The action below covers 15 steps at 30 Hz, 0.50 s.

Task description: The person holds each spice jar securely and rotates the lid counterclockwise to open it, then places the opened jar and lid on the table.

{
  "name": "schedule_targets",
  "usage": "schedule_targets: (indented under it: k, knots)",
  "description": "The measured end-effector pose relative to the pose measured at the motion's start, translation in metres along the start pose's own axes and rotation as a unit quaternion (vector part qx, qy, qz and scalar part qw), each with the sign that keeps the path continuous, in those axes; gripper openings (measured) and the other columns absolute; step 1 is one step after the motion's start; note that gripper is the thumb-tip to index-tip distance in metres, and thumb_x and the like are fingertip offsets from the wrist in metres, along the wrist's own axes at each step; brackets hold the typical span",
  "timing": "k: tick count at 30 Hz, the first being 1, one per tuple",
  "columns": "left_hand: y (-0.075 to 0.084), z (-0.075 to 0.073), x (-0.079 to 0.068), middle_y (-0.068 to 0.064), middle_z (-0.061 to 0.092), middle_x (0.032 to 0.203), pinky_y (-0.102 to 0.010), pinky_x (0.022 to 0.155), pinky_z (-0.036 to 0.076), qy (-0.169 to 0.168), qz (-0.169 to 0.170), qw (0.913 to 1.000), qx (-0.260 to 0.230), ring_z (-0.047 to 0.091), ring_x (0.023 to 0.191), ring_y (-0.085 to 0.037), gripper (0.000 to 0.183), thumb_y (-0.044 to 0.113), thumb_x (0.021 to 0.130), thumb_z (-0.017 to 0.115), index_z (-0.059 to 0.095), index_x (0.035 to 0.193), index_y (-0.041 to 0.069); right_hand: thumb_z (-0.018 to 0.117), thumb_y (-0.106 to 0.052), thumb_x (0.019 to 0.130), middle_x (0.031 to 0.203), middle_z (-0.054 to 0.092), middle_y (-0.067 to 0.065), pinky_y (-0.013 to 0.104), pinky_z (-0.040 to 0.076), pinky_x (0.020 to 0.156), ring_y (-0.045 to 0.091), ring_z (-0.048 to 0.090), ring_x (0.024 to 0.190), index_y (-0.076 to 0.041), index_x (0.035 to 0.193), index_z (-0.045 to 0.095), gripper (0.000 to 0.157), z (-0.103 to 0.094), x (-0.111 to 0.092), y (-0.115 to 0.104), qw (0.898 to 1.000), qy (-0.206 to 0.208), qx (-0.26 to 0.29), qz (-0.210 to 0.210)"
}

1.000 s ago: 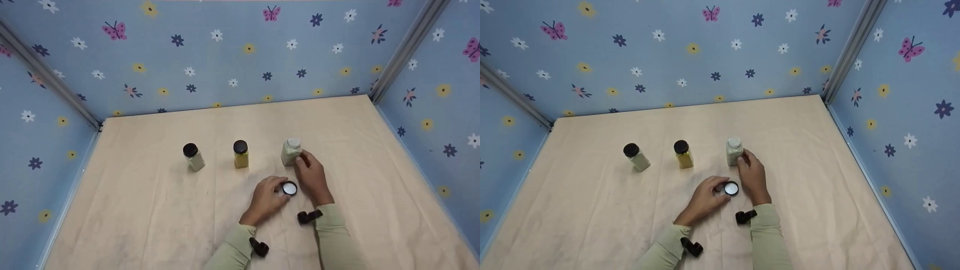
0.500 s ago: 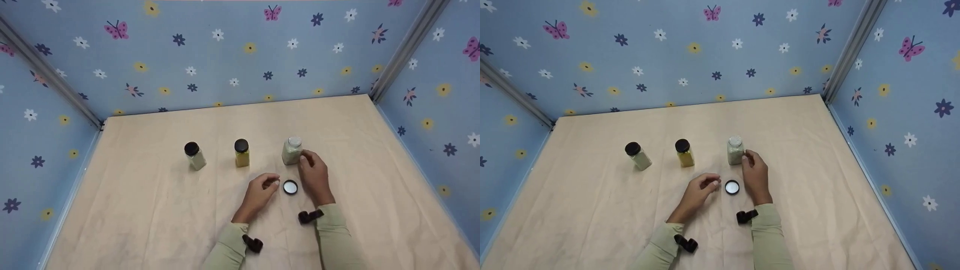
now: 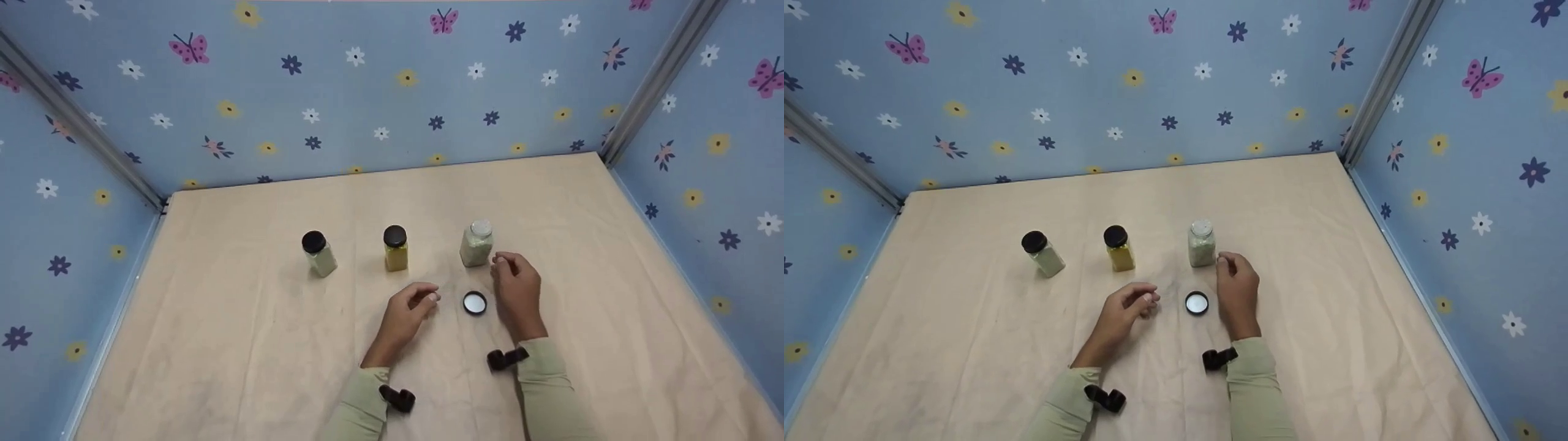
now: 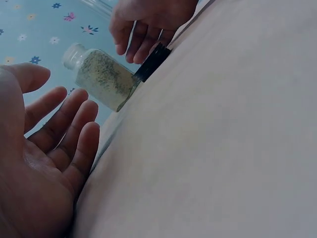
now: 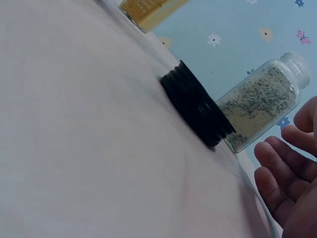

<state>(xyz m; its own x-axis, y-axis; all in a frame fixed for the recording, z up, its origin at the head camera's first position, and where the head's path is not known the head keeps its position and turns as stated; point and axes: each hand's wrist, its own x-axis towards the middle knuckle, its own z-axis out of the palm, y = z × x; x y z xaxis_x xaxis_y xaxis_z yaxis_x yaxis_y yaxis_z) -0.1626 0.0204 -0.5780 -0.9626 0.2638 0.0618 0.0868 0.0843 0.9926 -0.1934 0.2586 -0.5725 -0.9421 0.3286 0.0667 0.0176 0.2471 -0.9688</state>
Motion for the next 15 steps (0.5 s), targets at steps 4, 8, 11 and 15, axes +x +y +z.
schedule_targets:
  k: [4, 8, 11, 15]
  knots:
    - [0.001, -0.005, -0.002, -0.003, 0.07, 0.104, -0.029, 0.076, 0.054, 0.002, -0.001, 0.9998, -0.018, 0.066, 0.095, -0.019, 0.029, 0.021, 0.102, 0.059, 0.067, 0.121, 0.0, 0.052, -0.02, 0.105, 0.106, 0.068, 0.018, 0.032, 0.056, 0.08, 0.027, 0.067, 0.096, 0.003, 0.114, 0.066, 0.029, 0.001, -0.004, -0.001, 0.999, 0.022, 0.033, -0.003]
    - [0.002, -0.007, -0.001, -0.005, 0.07, 0.102, -0.032, 0.074, 0.054, 0.006, 0.004, 0.9994, -0.033, 0.067, 0.094, -0.024, 0.03, 0.021, 0.103, 0.058, 0.066, 0.12, -0.002, 0.053, -0.02, 0.104, 0.103, 0.068, 0.021, 0.034, 0.057, 0.077, 0.03, 0.066, 0.093, 0.006, 0.112, 0.066, 0.03, 0.002, -0.009, -0.006, 0.998, 0.022, 0.053, -0.002]
    - [0.001, -0.009, -0.001, -0.006, 0.07, 0.101, -0.035, 0.074, 0.054, 0.01, 0.004, 0.9992, -0.039, 0.067, 0.094, -0.026, 0.03, 0.02, 0.103, 0.057, 0.066, 0.121, -0.003, 0.054, -0.022, 0.104, 0.103, 0.068, 0.021, 0.035, 0.057, 0.079, 0.03, 0.066, 0.094, 0.005, 0.111, 0.066, 0.03, 0.003, -0.014, -0.008, 0.998, 0.022, 0.05, -0.008]
    - [0.001, -0.011, -0.004, -0.008, 0.07, 0.102, -0.041, 0.075, 0.055, 0.019, 0.001, 0.999, -0.04, 0.068, 0.094, -0.027, 0.03, 0.021, 0.104, 0.056, 0.065, 0.122, -0.001, 0.054, -0.021, 0.105, 0.101, 0.068, 0.019, 0.034, 0.057, 0.079, 0.029, 0.067, 0.092, 0.005, 0.11, 0.066, 0.029, 0.007, -0.023, -0.01, 0.999, 0.02, 0.039, -0.024]
